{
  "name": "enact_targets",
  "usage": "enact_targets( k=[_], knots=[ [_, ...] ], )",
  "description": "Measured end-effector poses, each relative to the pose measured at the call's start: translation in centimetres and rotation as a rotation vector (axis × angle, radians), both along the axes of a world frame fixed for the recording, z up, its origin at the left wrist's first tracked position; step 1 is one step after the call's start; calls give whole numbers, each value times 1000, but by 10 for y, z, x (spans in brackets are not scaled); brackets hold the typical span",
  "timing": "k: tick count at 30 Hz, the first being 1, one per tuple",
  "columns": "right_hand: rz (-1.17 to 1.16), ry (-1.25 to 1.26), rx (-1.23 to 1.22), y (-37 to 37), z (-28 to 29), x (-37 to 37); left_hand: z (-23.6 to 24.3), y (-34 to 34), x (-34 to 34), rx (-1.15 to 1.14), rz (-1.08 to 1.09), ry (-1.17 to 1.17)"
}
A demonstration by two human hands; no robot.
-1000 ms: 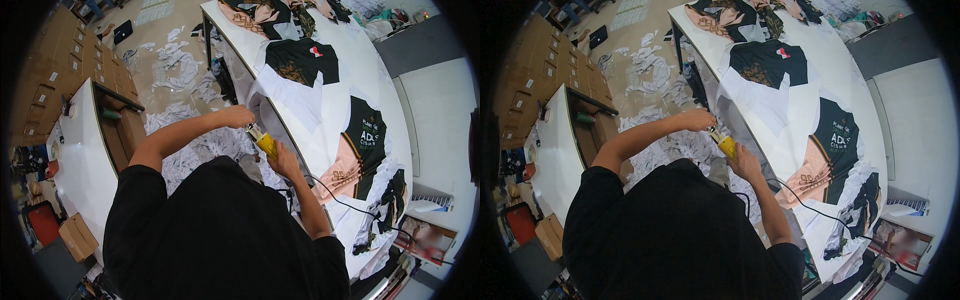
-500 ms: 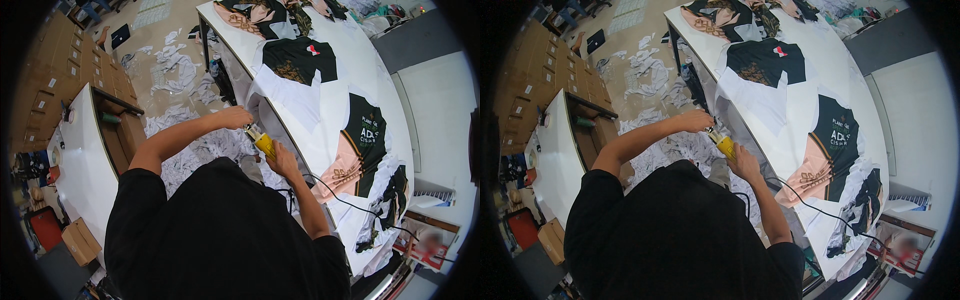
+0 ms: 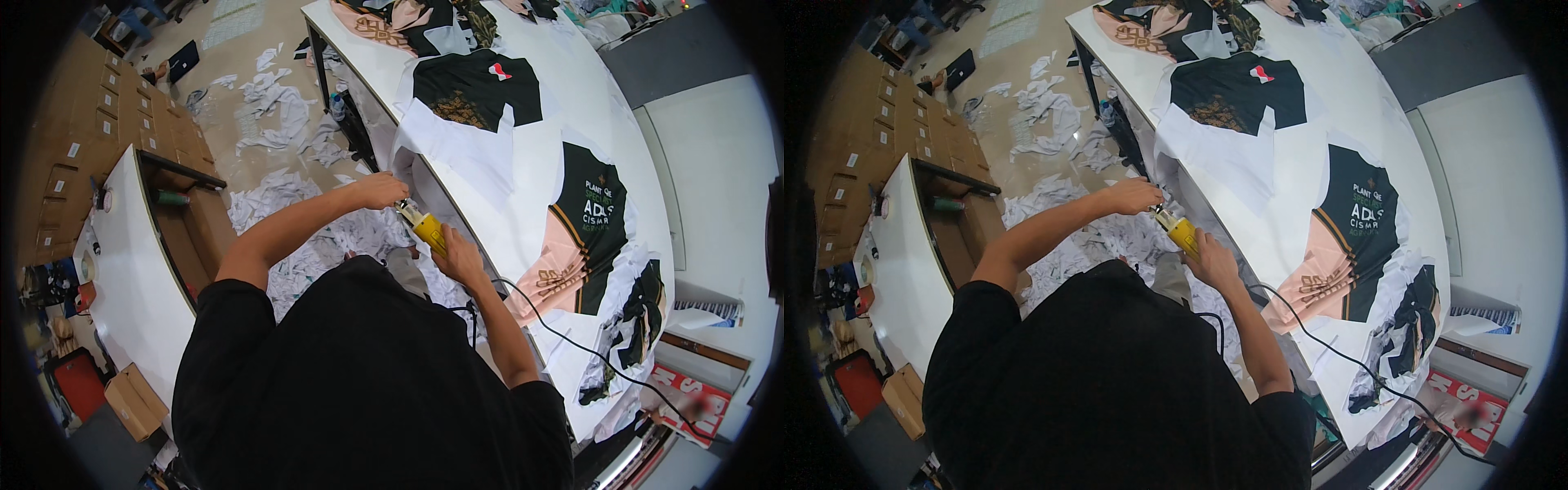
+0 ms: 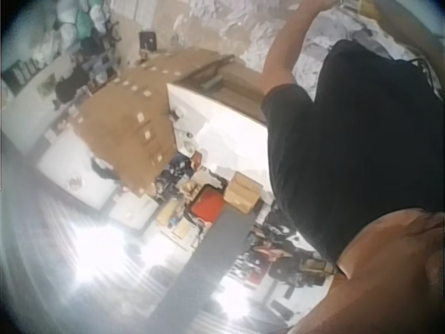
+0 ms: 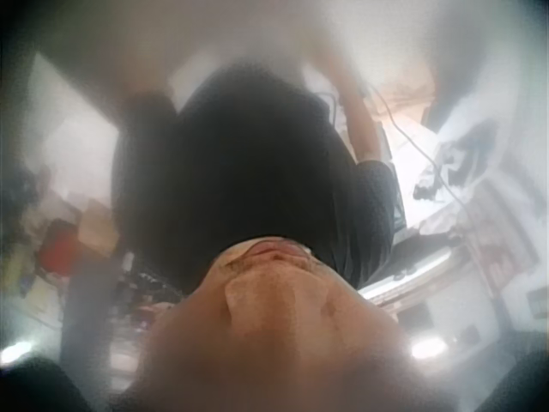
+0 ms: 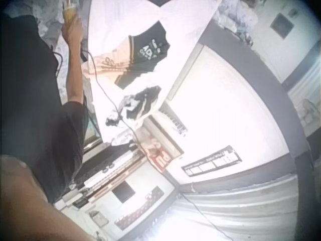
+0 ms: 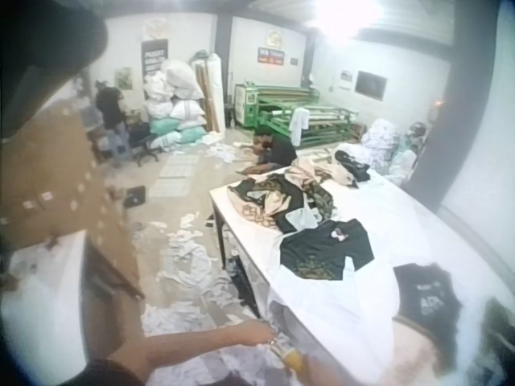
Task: The person organizes printed fabric panels on a large table and then uses a motorized rotary fabric cutter to trim excess white material from around the edges of the pieces.
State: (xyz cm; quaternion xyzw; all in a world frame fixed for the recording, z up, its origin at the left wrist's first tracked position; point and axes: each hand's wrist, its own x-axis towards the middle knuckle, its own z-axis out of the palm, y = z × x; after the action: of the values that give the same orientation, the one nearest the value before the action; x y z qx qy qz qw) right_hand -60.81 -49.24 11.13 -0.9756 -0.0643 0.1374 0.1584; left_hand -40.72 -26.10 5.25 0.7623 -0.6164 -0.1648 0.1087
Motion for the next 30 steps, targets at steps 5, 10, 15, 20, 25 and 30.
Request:
enact_targets(
  k=[5, 10, 15, 20, 25, 30],
  knots=[
    [4, 11, -27, -21, -7, 5, -15, -21, 4, 6, 2, 11],
    [-28, 41, -12, -38, -14, 12, -29, -42, 10, -31, 34, 2],
    [-61, 38, 9, -41, -18, 18, -37, -50, 20, -65, 31, -9],
    [-77, 55, 16, -41, -20, 18, -38, -54, 23, -38, 18, -8],
    [-77, 10, 21, -43, -23, 17, -37, -57, 25, -48, 9, -16],
    [-105, -25, 21, -41, -27, 15, -31, -61, 29, -18, -19, -34]
  ],
)
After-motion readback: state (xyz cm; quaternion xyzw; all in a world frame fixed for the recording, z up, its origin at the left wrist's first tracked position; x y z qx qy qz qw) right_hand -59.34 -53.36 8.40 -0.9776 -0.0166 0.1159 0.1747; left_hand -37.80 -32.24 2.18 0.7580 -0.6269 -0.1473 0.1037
